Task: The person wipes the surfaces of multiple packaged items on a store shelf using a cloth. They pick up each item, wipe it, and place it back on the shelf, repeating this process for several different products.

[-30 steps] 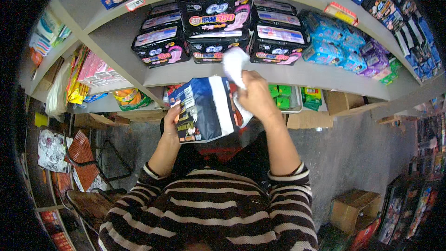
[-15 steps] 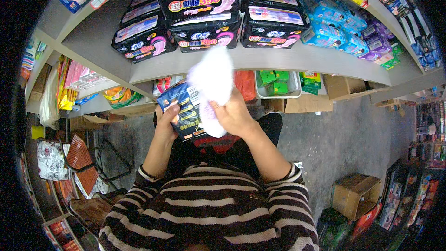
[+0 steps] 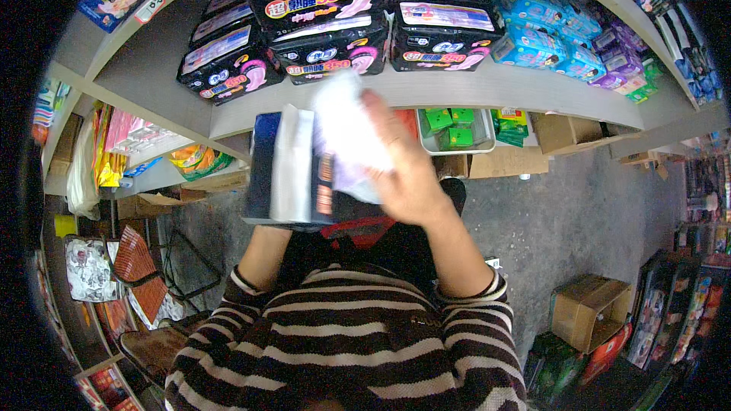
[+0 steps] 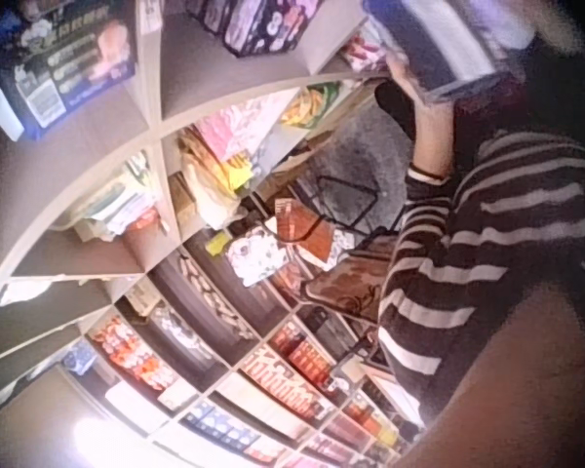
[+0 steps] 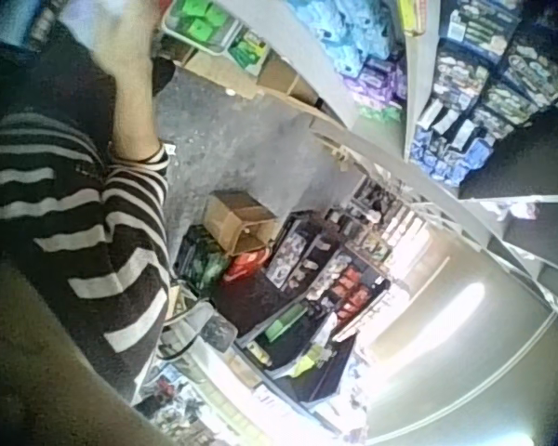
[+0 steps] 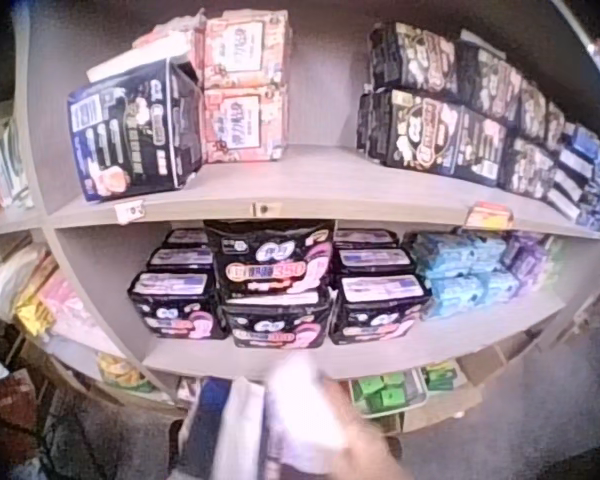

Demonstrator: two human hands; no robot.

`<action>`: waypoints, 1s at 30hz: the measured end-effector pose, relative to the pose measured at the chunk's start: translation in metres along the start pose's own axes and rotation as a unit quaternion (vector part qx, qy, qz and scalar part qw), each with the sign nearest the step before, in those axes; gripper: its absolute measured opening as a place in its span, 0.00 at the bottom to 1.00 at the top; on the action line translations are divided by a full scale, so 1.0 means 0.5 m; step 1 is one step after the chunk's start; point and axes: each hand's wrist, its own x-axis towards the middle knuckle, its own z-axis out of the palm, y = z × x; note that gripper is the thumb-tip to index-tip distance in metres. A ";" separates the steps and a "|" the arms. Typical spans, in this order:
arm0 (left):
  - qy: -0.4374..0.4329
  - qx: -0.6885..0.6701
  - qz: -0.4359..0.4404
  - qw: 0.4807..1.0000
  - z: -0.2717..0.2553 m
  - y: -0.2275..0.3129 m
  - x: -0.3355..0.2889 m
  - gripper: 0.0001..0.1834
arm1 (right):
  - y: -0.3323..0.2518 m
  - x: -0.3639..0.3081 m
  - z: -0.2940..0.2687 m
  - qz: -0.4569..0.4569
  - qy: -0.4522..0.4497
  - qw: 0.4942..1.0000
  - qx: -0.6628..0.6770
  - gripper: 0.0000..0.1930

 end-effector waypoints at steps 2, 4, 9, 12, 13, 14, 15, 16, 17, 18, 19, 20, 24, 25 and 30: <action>-0.072 -0.126 -0.086 0.986 -0.012 -0.024 0.019 0.36 | -0.031 0.015 0.022 -0.160 -0.146 0.975 -0.058 0.27; -0.036 -0.173 -0.084 0.981 -0.028 -0.043 0.019 0.41 | -0.037 0.029 0.040 -0.143 -0.151 0.972 -0.105 0.25; -0.156 -0.199 -0.319 0.913 -0.045 -0.039 -0.013 0.40 | 0.037 0.021 0.076 0.181 -0.020 0.964 0.195 0.13; -0.098 -0.098 -0.360 0.923 -0.031 -0.012 -0.036 0.41 | 0.078 -0.006 0.107 0.292 -0.085 0.885 0.352 0.14; -0.037 -0.192 -0.369 0.909 -0.026 -0.011 -0.069 0.40 | 0.088 -0.009 0.101 0.266 -0.103 0.886 0.365 0.14; -0.015 -0.223 -0.360 0.906 -0.024 -0.006 -0.077 0.39 | 0.089 -0.013 0.094 0.307 -0.123 0.886 0.326 0.13; -0.028 -0.184 -0.351 0.918 -0.027 -0.001 -0.081 0.39 | 0.088 -0.009 0.083 0.267 -0.136 0.921 0.248 0.11; -0.040 -0.150 -0.337 0.929 -0.032 0.002 -0.081 0.39 | 0.080 -0.005 0.063 0.193 -0.120 0.962 0.150 0.09; -0.054 -0.109 -0.320 0.940 -0.040 0.005 -0.073 0.39 | 0.068 0.004 0.043 0.183 -0.085 0.967 0.154 0.08; -0.064 -0.085 -0.303 0.947 -0.050 0.005 -0.066 0.38 | 0.052 0.013 0.017 0.161 -0.046 0.972 0.163 0.07; -0.069 -0.066 -0.288 0.953 -0.060 0.007 -0.054 0.38 | 0.027 0.018 -0.006 0.148 -0.039 0.974 0.168 0.07; -0.076 -0.048 -0.271 0.958 -0.070 0.007 -0.044 0.38 | -0.001 0.020 -0.025 0.119 -0.037 0.975 0.182 0.07; -0.088 -0.009 -0.241 0.967 -0.089 0.010 -0.021 0.37 | -0.083 0.031 -0.026 -0.168 -0.173 0.957 0.163 0.10; -0.088 -0.002 -0.240 0.967 -0.090 0.011 -0.020 0.37 | -0.092 0.029 -0.013 -0.182 -0.183 0.958 0.122 0.09; -0.092 0.020 -0.246 0.965 -0.101 0.022 -0.024 0.36 | -0.081 0.017 0.005 -0.187 -0.222 0.947 0.138 0.10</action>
